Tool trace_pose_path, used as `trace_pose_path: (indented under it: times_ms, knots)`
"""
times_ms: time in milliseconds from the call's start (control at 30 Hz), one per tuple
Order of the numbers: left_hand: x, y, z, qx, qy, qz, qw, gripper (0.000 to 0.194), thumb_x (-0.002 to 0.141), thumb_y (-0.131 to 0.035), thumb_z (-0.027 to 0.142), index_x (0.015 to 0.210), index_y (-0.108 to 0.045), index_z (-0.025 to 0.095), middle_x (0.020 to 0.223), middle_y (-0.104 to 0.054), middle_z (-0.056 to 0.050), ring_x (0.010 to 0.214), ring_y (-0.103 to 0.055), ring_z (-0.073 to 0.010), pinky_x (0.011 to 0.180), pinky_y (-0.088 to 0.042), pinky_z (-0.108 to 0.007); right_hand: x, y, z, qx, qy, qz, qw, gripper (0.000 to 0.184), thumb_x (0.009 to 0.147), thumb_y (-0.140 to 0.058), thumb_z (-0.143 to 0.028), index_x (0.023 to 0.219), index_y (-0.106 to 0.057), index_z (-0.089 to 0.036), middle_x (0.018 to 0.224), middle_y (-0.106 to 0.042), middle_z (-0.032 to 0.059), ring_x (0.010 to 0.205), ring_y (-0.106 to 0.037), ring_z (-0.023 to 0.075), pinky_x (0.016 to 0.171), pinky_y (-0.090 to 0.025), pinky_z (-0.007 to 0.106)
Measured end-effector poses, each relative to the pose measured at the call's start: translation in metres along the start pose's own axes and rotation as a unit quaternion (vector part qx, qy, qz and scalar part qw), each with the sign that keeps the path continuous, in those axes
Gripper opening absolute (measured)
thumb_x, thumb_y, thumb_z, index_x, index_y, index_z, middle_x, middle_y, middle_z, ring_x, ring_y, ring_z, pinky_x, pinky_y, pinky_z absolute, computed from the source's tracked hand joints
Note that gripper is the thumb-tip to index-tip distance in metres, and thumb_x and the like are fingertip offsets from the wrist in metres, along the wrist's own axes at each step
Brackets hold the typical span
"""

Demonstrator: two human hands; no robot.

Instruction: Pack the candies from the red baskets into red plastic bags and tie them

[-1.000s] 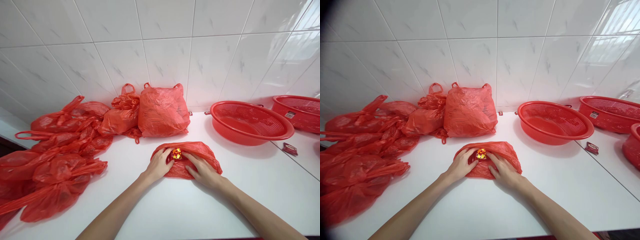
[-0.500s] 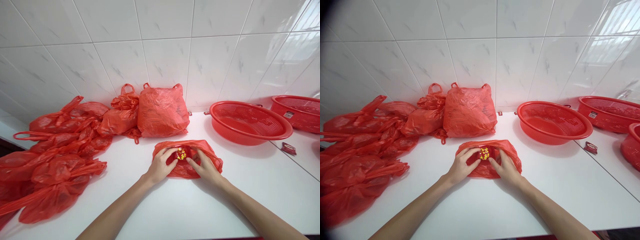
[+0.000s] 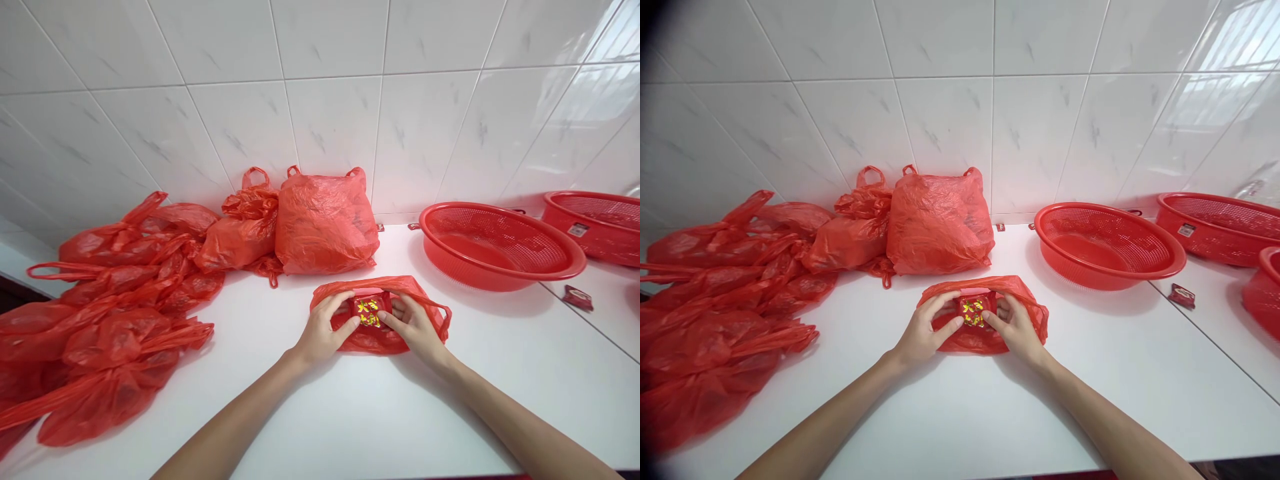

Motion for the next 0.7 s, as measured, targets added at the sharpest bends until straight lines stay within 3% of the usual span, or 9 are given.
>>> trace_pose_path:
  times_ms: [100, 233, 700]
  knots:
    - [0.001, -0.001, -0.005, -0.073, 0.075, 0.011, 0.994, 0.038, 0.092, -0.060, 0.033, 0.128, -0.060, 0.018, 0.128, -0.069, -0.012, 0.110, -0.070, -0.0241, 0.099, -0.058, -0.041, -0.001, 0.000, -0.002, 0.009, 0.002, 0.001, 1.000, 0.047, 0.077, -0.080, -0.050, 0.111, -0.063, -0.023, 0.116, -0.074, 0.0120, 0.107, -0.072, 0.0295, 0.087, -0.061, 0.043]
    - [0.002, -0.004, -0.010, -0.137, 0.131, -0.002, 0.982, 0.042, 0.089, -0.062, 0.035, 0.126, -0.061, 0.015, 0.109, -0.074, -0.010, 0.097, -0.073, -0.0223, 0.090, -0.061, -0.038, -0.001, -0.002, -0.001, 0.015, 0.005, -0.008, 1.000, 0.045, 0.077, -0.080, -0.049, 0.110, -0.063, -0.023, 0.114, -0.074, 0.0112, 0.105, -0.072, 0.0292, 0.089, -0.061, 0.044]
    - [0.003, -0.002, -0.010, -0.148, 0.142, 0.007, 0.979, 0.041, 0.084, -0.066, 0.034, 0.121, -0.064, 0.017, 0.106, -0.071, -0.006, 0.086, -0.068, -0.0179, 0.084, -0.059, -0.035, -0.002, -0.003, -0.002, 0.006, -0.007, -0.010, 1.000, 0.046, 0.078, -0.080, -0.049, 0.111, -0.061, -0.023, 0.110, -0.075, 0.0100, 0.099, -0.073, 0.0259, 0.081, -0.061, 0.039]
Point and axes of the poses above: each hand's wrist, its own x-axis towards the middle knuckle, its own y-axis out of the back of the hand, z = x × y, the point moved 4 cm from there along x, towards the middle knuckle
